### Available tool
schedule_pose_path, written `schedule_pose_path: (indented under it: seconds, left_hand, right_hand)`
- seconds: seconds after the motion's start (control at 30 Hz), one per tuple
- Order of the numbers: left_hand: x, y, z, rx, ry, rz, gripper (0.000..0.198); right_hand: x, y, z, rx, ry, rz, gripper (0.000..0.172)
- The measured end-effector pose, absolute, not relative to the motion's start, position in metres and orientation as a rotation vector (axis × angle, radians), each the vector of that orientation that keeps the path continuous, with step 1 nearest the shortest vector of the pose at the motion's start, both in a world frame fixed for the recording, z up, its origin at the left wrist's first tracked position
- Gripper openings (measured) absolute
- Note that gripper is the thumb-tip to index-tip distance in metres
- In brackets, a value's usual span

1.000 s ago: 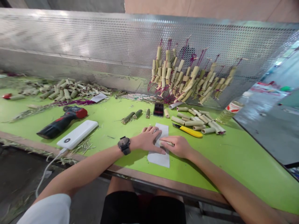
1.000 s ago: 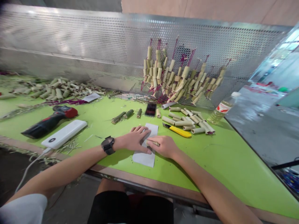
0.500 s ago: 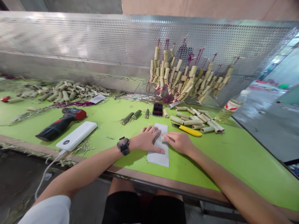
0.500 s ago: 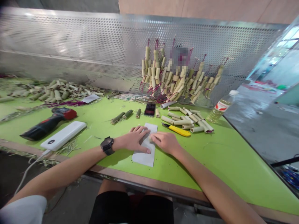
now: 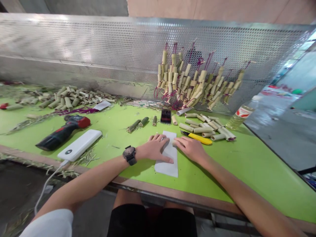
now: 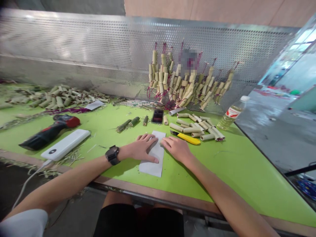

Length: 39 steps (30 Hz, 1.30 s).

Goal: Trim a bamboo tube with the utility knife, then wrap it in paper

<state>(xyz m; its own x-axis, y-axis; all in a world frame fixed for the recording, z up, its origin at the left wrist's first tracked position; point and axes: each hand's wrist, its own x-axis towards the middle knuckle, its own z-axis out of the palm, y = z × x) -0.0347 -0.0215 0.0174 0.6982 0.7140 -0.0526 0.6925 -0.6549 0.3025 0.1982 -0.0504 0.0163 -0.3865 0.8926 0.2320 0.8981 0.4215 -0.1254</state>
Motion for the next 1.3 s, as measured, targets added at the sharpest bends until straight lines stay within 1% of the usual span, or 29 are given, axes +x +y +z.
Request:
schedule_pose_path:
  seconds: [0.23, 0.43, 0.63, 0.87, 0.93, 1.07, 1.3]
  left_hand:
    - [-0.035, -0.021, 0.017, 2.621, 1.083, 0.116, 0.117]
    - [-0.035, -0.022, 0.018, 2.603, 1.099, 0.091, 0.119]
    - [-0.034, -0.021, 0.018, 2.632, 1.083, 0.13, 0.114]
    - [-0.035, -0.02, 0.015, 2.611, 1.087, 0.124, 0.118]
    - [-0.035, -0.021, 0.015, 2.616, 1.088, 0.139, 0.118]
    - [-0.034, -0.021, 0.017, 2.629, 1.086, 0.147, 0.112]
    - [-0.034, -0.022, 0.018, 2.622, 1.102, 0.114, 0.116]
  right_hand:
    - [0.189, -0.059, 0.013, -1.398, -2.457, 0.022, 0.043]
    - [0.2, -0.048, 0.015, -1.574, -2.35, -0.071, 0.04]
    - [0.19, -0.059, 0.011, -1.309, -2.52, 0.008, 0.044]
    - [0.203, -0.049, 0.011, -1.426, -2.444, -0.044, 0.045]
    - [0.198, -0.054, 0.011, -1.35, -2.478, -0.037, 0.045]
    - [0.191, -0.061, 0.01, -1.153, -2.573, -0.01, 0.044]
    - [0.201, -0.052, 0.011, -1.309, -2.463, -0.116, 0.042]
